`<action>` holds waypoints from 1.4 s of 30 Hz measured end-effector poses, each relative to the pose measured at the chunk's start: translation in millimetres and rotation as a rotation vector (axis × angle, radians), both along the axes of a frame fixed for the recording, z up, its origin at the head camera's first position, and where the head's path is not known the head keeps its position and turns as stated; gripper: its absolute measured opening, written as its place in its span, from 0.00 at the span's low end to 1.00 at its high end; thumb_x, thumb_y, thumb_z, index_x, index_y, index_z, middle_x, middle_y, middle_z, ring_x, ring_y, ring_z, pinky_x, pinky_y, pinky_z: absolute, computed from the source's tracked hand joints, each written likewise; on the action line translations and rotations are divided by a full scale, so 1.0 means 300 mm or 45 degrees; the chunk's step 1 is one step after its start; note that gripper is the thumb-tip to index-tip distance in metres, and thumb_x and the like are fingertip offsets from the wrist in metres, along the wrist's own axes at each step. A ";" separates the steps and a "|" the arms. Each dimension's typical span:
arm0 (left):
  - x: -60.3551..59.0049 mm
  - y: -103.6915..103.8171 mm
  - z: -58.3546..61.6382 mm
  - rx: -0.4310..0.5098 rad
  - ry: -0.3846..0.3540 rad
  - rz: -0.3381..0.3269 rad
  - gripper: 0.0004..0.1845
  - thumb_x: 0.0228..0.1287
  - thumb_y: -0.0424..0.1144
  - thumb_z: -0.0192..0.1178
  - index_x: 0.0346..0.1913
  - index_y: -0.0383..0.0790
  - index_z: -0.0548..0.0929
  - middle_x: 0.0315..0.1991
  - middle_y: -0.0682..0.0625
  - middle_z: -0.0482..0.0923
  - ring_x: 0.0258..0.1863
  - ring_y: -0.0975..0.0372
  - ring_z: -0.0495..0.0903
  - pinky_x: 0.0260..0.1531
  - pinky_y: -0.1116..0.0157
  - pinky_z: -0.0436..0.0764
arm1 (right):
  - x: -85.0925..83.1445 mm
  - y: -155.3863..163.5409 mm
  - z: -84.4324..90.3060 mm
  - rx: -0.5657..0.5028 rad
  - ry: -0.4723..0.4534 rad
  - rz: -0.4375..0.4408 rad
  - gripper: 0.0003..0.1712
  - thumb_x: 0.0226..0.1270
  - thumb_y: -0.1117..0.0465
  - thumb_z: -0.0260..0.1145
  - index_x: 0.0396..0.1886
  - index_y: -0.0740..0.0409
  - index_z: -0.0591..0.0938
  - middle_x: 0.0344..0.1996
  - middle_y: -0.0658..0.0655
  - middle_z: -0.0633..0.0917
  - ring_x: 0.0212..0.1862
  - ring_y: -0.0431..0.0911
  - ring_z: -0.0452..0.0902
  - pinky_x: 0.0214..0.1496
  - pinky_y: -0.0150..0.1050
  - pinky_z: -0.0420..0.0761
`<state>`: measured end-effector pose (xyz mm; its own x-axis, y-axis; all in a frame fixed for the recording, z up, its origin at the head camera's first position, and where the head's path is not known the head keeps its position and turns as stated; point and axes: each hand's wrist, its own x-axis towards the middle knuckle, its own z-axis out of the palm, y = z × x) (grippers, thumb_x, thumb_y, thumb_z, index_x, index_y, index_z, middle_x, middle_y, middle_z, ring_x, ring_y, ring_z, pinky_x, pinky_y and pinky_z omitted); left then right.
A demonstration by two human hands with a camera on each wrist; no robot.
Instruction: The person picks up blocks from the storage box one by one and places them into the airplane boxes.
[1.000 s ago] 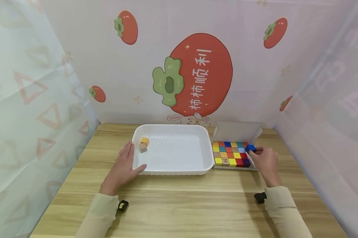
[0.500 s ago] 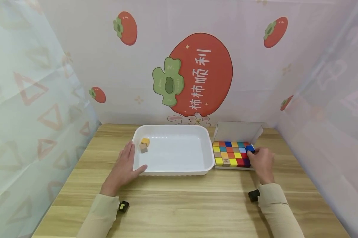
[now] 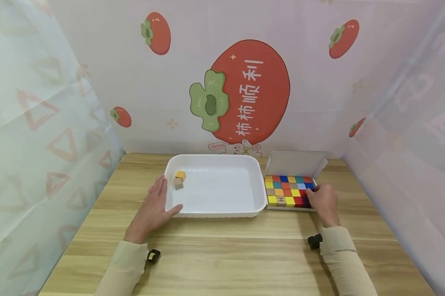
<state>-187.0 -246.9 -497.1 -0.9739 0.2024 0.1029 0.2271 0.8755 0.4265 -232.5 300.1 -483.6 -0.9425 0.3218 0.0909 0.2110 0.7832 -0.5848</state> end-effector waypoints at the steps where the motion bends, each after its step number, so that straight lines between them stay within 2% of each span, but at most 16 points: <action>1: 0.000 -0.001 0.001 0.000 -0.002 0.001 0.61 0.71 0.67 0.59 0.84 0.28 0.40 0.88 0.35 0.34 0.87 0.41 0.37 0.85 0.38 0.46 | -0.004 0.003 0.006 0.008 -0.026 0.033 0.20 0.73 0.58 0.65 0.36 0.76 0.87 0.34 0.72 0.88 0.35 0.58 0.80 0.30 0.44 0.80; 4: -0.002 -0.003 0.002 -0.001 -0.003 0.006 0.61 0.71 0.67 0.59 0.84 0.28 0.40 0.87 0.35 0.34 0.87 0.41 0.37 0.85 0.38 0.46 | -0.019 0.019 0.031 0.033 -0.118 0.137 0.19 0.74 0.60 0.61 0.30 0.73 0.84 0.27 0.66 0.85 0.29 0.53 0.76 0.24 0.38 0.74; 9: -0.007 -0.006 -0.005 0.002 -0.001 0.002 0.62 0.71 0.68 0.59 0.84 0.28 0.39 0.87 0.35 0.33 0.87 0.41 0.37 0.84 0.38 0.45 | -0.037 0.039 0.083 0.107 -0.269 0.265 0.19 0.74 0.61 0.59 0.24 0.68 0.80 0.23 0.60 0.80 0.26 0.51 0.74 0.24 0.38 0.72; 13: -0.008 -0.007 -0.013 -0.002 -0.006 -0.004 0.62 0.71 0.68 0.59 0.84 0.28 0.39 0.87 0.35 0.33 0.87 0.41 0.37 0.84 0.37 0.45 | -0.038 0.022 0.121 0.198 -0.234 0.369 0.16 0.72 0.61 0.62 0.24 0.63 0.73 0.19 0.55 0.72 0.24 0.48 0.66 0.25 0.38 0.66; 17: -0.006 -0.007 -0.015 -0.005 -0.006 -0.001 0.62 0.70 0.68 0.59 0.84 0.28 0.40 0.88 0.35 0.34 0.87 0.41 0.37 0.84 0.37 0.45 | -0.031 -0.037 0.180 0.232 -0.198 0.450 0.23 0.72 0.60 0.63 0.17 0.55 0.65 0.15 0.48 0.61 0.20 0.43 0.57 0.24 0.37 0.61; 18: -0.006 -0.007 -0.015 -0.005 -0.006 0.000 0.62 0.70 0.68 0.59 0.84 0.28 0.40 0.88 0.35 0.34 0.87 0.41 0.37 0.84 0.38 0.45 | -0.028 -0.060 0.199 0.229 -0.203 0.466 0.24 0.72 0.60 0.64 0.16 0.56 0.66 0.15 0.48 0.61 0.20 0.43 0.58 0.24 0.37 0.61; 19: -0.006 -0.006 -0.014 -0.007 -0.005 0.001 0.62 0.70 0.68 0.59 0.84 0.28 0.40 0.88 0.35 0.34 0.87 0.41 0.37 0.84 0.38 0.45 | -0.024 -0.085 0.217 0.228 -0.202 0.488 0.22 0.73 0.59 0.64 0.17 0.57 0.70 0.15 0.48 0.61 0.20 0.43 0.58 0.24 0.37 0.62; 20: -0.005 -0.006 -0.013 -0.007 -0.004 0.001 0.62 0.70 0.68 0.59 0.84 0.28 0.40 0.88 0.35 0.34 0.87 0.41 0.37 0.84 0.38 0.45 | -0.022 -0.110 0.232 0.237 -0.181 0.523 0.21 0.73 0.60 0.65 0.19 0.61 0.75 0.15 0.50 0.67 0.20 0.44 0.64 0.24 0.38 0.68; 21: -0.005 -0.007 -0.013 -0.008 -0.005 0.002 0.62 0.71 0.68 0.59 0.84 0.28 0.40 0.88 0.35 0.34 0.87 0.41 0.37 0.84 0.38 0.45 | -0.020 -0.139 0.247 0.242 -0.168 0.552 0.18 0.74 0.60 0.66 0.24 0.66 0.80 0.16 0.54 0.74 0.22 0.46 0.71 0.25 0.40 0.75; 23: -0.006 -0.007 -0.011 -0.009 -0.003 0.004 0.62 0.71 0.68 0.59 0.84 0.28 0.40 0.87 0.35 0.34 0.87 0.41 0.37 0.85 0.38 0.45 | -0.017 -0.197 0.271 0.238 -0.133 0.607 0.16 0.73 0.60 0.68 0.33 0.73 0.84 0.22 0.61 0.80 0.26 0.50 0.75 0.29 0.43 0.79; 26: -0.006 -0.005 -0.007 -0.004 -0.003 0.006 0.61 0.71 0.67 0.59 0.84 0.28 0.40 0.87 0.35 0.33 0.87 0.41 0.37 0.84 0.37 0.45 | -0.016 -0.283 0.295 0.218 -0.049 0.689 0.16 0.72 0.62 0.70 0.43 0.76 0.87 0.38 0.71 0.90 0.38 0.59 0.88 0.41 0.52 0.91; 27: -0.007 -0.005 -0.006 -0.004 -0.002 0.007 0.61 0.71 0.67 0.59 0.84 0.28 0.40 0.88 0.35 0.33 0.87 0.41 0.37 0.84 0.37 0.45 | -0.016 -0.314 0.304 0.196 -0.060 0.699 0.16 0.72 0.63 0.69 0.45 0.76 0.87 0.39 0.71 0.90 0.40 0.60 0.89 0.43 0.52 0.91; 28: -0.007 -0.004 -0.006 -0.005 0.000 0.007 0.61 0.71 0.67 0.59 0.84 0.28 0.40 0.88 0.35 0.33 0.87 0.41 0.37 0.84 0.37 0.45 | -0.017 -0.341 0.311 0.184 -0.036 0.722 0.13 0.71 0.63 0.70 0.41 0.74 0.87 0.38 0.70 0.91 0.38 0.59 0.89 0.43 0.51 0.91; 30: -0.008 -0.004 -0.005 -0.004 0.002 0.003 0.61 0.71 0.67 0.60 0.84 0.28 0.40 0.87 0.35 0.34 0.87 0.41 0.38 0.84 0.37 0.45 | -0.018 -0.398 0.324 0.170 -0.025 0.760 0.15 0.71 0.63 0.70 0.48 0.72 0.88 0.46 0.70 0.91 0.48 0.61 0.91 0.50 0.55 0.92; 35: -0.008 -0.006 -0.004 -0.007 0.009 -0.003 0.62 0.70 0.67 0.60 0.84 0.27 0.40 0.87 0.34 0.34 0.87 0.40 0.38 0.84 0.37 0.46 | -0.047 -0.543 0.361 0.158 -0.063 0.842 0.23 0.73 0.57 0.72 0.61 0.66 0.85 0.56 0.66 0.90 0.57 0.58 0.89 0.56 0.52 0.91; 42: -0.010 -0.002 -0.005 0.002 0.018 -0.005 0.61 0.70 0.66 0.61 0.84 0.26 0.41 0.87 0.34 0.35 0.87 0.40 0.39 0.84 0.37 0.46 | -0.143 -0.731 0.383 0.107 -0.022 1.012 0.23 0.72 0.56 0.73 0.61 0.61 0.86 0.55 0.60 0.90 0.58 0.53 0.89 0.61 0.49 0.89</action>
